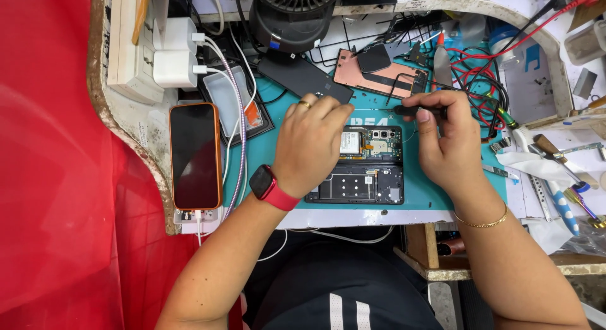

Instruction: The person uses a small screwdriver to remove screws from the internal frame of a disassembled smartphone. They place the screws on the workbench and continue to unscrew additional fasteners from the device's chassis.

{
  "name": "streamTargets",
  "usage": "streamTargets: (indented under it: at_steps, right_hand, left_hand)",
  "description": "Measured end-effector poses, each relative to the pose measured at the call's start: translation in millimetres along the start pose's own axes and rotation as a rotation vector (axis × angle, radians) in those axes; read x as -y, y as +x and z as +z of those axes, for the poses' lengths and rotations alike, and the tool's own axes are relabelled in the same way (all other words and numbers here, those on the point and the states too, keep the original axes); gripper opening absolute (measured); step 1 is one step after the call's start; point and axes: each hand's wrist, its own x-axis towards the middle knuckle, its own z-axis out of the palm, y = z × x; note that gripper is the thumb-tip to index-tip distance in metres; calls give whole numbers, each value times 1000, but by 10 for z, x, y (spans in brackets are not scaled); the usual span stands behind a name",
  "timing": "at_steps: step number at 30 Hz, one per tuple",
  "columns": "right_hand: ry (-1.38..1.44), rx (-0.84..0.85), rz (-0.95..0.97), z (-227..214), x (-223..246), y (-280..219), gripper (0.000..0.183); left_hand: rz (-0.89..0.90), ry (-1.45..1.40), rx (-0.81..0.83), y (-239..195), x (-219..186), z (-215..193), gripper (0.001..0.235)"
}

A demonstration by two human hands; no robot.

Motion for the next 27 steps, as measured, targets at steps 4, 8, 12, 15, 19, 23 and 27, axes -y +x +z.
streamTargets:
  at_steps: [4,8,12,15,19,23,27]
  right_hand:
    - [93,-29,-3,4,97,-50,7]
    - [240,-17,151,15,292,-91,17]
    - [269,-3,163,12,275,-137,20]
    - [212,-3,150,-29,357,-135,18]
    - [95,29,49,-66,259,-349,25]
    - [29,78,-105,12,215,-453,28]
    - [-28,118,-117,74,305,-408,25]
  left_hand:
    - [-14,-41,-28,-59,-77,53,18]
    - [19,-46,-12,-47,-160,70,15]
    - [23,-34,0,-85,-169,81,18]
    - [-13,-53,50,-92,-244,-106,18]
    - [62,-48,161,-402,-334,-205,33]
    - [153,48,114,-684,-408,-141,32]
    - [190,101,103,-755,-423,-95,31]
